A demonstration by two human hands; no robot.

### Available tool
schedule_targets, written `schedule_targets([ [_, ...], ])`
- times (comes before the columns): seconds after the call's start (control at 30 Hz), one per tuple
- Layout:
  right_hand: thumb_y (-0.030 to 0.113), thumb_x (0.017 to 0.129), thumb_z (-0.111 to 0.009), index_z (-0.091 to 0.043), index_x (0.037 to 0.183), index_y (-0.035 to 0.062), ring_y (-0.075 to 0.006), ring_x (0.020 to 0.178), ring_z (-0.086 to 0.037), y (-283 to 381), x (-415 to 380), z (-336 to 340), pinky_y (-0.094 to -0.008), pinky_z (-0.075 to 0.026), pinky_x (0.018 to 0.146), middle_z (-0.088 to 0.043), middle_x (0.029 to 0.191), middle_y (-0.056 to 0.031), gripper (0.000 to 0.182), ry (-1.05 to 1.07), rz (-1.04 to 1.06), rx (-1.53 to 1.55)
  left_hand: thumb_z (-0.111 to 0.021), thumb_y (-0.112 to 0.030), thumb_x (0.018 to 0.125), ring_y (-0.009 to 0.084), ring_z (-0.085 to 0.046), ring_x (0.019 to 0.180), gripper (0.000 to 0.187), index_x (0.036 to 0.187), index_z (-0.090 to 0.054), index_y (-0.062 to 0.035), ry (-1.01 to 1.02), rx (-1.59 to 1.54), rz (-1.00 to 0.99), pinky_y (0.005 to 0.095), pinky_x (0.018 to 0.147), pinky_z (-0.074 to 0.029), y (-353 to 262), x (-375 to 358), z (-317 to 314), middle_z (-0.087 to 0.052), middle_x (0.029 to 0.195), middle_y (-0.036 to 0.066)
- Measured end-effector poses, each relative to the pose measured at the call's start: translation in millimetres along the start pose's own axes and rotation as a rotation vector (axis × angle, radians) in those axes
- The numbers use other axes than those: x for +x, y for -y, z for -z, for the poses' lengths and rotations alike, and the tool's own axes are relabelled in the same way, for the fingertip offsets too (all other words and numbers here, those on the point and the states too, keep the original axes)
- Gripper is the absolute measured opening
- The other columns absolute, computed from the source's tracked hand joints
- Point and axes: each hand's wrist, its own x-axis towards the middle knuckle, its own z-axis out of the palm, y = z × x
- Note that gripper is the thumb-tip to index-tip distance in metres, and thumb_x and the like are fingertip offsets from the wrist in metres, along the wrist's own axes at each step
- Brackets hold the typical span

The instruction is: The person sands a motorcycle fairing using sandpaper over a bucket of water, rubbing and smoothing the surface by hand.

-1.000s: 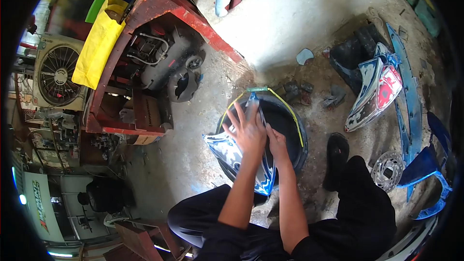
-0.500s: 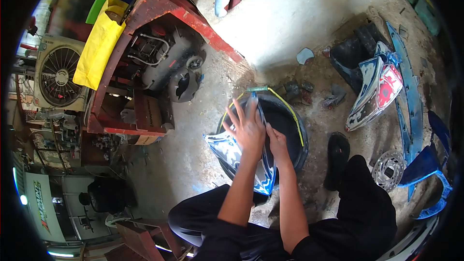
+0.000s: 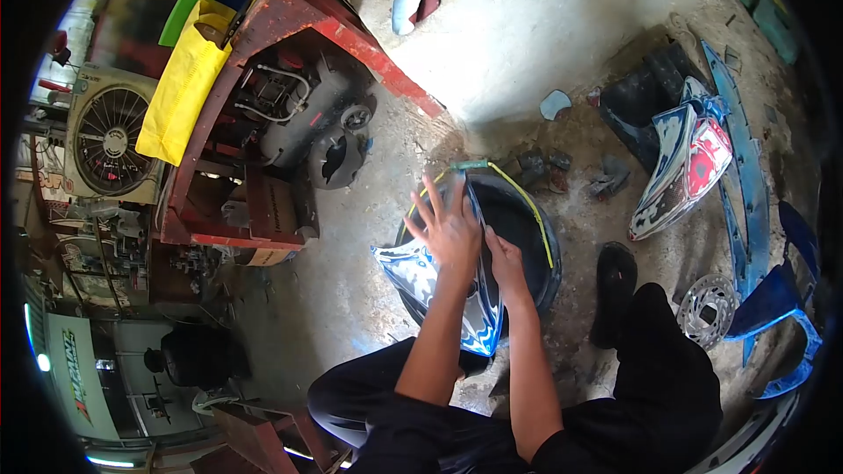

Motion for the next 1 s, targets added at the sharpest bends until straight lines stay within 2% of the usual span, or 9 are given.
schedule_targets([
  [0.17,0.037,0.108,-0.059,-0.075,0.1,-0.0028,-0.0011,0.079,-0.048,2.6,0.2,-0.4,-0.0222,-0.042,0.07,-0.062,0.082,0.0086,0.044,-0.03,-0.037,0.03,-0.057,-0.036,0.102,0.0446,-0.026,0.154,0.042,0.144,-0.061,-0.0348,0.071,0.017,0.034,0.0761,0.114,-0.018,4.4,-72.5,29.6,-0.029,0.17,0.013],
  [0.33,0.037,0.108,-0.059,-0.075,0.1,-0.0025,-0.0013,0.079,-0.049,-14.1,5.7,6.7,-0.0222,-0.043,0.07,-0.063,0.083,0.0086,0.043,0.017,-0.019,-0.016,-0.056,-0.036,0.102,0.0454,-0.027,0.153,0.041,0.142,-0.063,-0.034,0.038,-0.006,0.033,0.0731,0.117,-0.019,6.9,-23.5,14.0,-0.029,0.169,0.014],
  [0.4,0.037,0.108,-0.059,-0.075,0.099,-0.0022,-0.0014,0.079,-0.049,-8.4,4.5,6.4,-0.0223,-0.043,0.071,-0.063,0.083,0.0086,0.043,0.015,-0.005,-0.048,-0.052,-0.037,0.105,0.0455,-0.025,0.155,0.039,0.142,-0.063,-0.0326,0.025,0.018,-0.017,0.0734,0.117,-0.015,3.9,-0.3,6.1,-0.027,0.17,0.015],
  [0.57,0.037,0.108,-0.059,-0.075,0.097,-0.0009,-0.0017,0.078,-0.05,1.1,1.0,-2.7,-0.0226,-0.043,0.07,-0.063,0.082,0.0087,0.043,-0.013,0.042,0.038,-0.053,-0.035,0.104,0.0451,-0.024,0.155,0.04,0.143,-0.062,-0.0346,0.108,-0.095,0.047,0.0743,0.117,-0.013,6.6,-42.2,28.7,-0.026,0.171,0.015],
  [0.67,0.037,0.108,-0.06,-0.075,0.097,-0.0005,-0.0019,0.078,-0.05,16.0,-5.8,-1.5,-0.0227,-0.044,0.07,-0.064,0.082,0.0083,0.042,-0.029,-0.072,0.013,-0.056,-0.037,0.103,0.0451,-0.025,0.155,0.041,0.144,-0.061,-0.0369,0.125,0.026,0.046,0.0746,0.115,-0.016,12.7,-78.8,44.6,-0.027,0.17,0.013],
  [0.73,0.038,0.108,-0.06,-0.075,0.098,-0.001,-0.0021,0.077,-0.049,10.5,-4.1,0.6,-0.0231,-0.044,0.069,-0.063,0.082,0.0078,0.043,-0.005,-0.093,-0.013,-0.056,-0.037,0.103,0.0453,-0.026,0.154,0.041,0.143,-0.062,-0.0365,0.098,0.016,0.036,0.0765,0.114,-0.017,16.0,-76.0,42.3,-0.029,0.169,0.014],
  [0.87,0.038,0.108,-0.06,-0.075,0.098,-0.0013,-0.0021,0.078,-0.049,-2.5,1.9,1.6,-0.0233,-0.043,0.068,-0.062,0.081,0.0078,0.043,-0.003,-0.019,0.001,-0.055,-0.036,0.103,0.044,-0.028,0.154,0.039,0.141,-0.064,-0.033,0.039,0.005,0.007,0.0729,0.116,-0.02,11.2,-22.7,21.8,-0.03,0.169,0.014],
  [0.93,0.038,0.107,-0.06,-0.075,0.099,-0.002,-0.0021,0.078,-0.048,-7.0,3.6,3.8,-0.0235,-0.043,0.067,-0.061,0.08,0.0076,0.043,0.001,0.044,-0.048,-0.051,-0.037,0.105,0.0452,-0.025,0.154,0.04,0.143,-0.062,-0.0307,0.083,0.006,-0.033,0.0716,0.119,-0.014,3.8,-6.4,14.5,-0.027,0.17,0.016],
  [1.0,0.038,0.107,-0.06,-0.074,0.098,-0.0024,-0.0021,0.078,-0.048,-8.3,2.5,4.3,-0.0233,-0.042,0.067,-0.061,0.08,0.0077,0.044,0.0,0.048,-0.047,-0.055,-0.037,0.103,0.0438,-0.028,0.153,0.039,0.14,-0.064,-0.0305,0.004,0.033,-0.057,0.0718,0.117,-0.019,2.8,-15.9,13.1,-0.033,0.168,0.014],
])
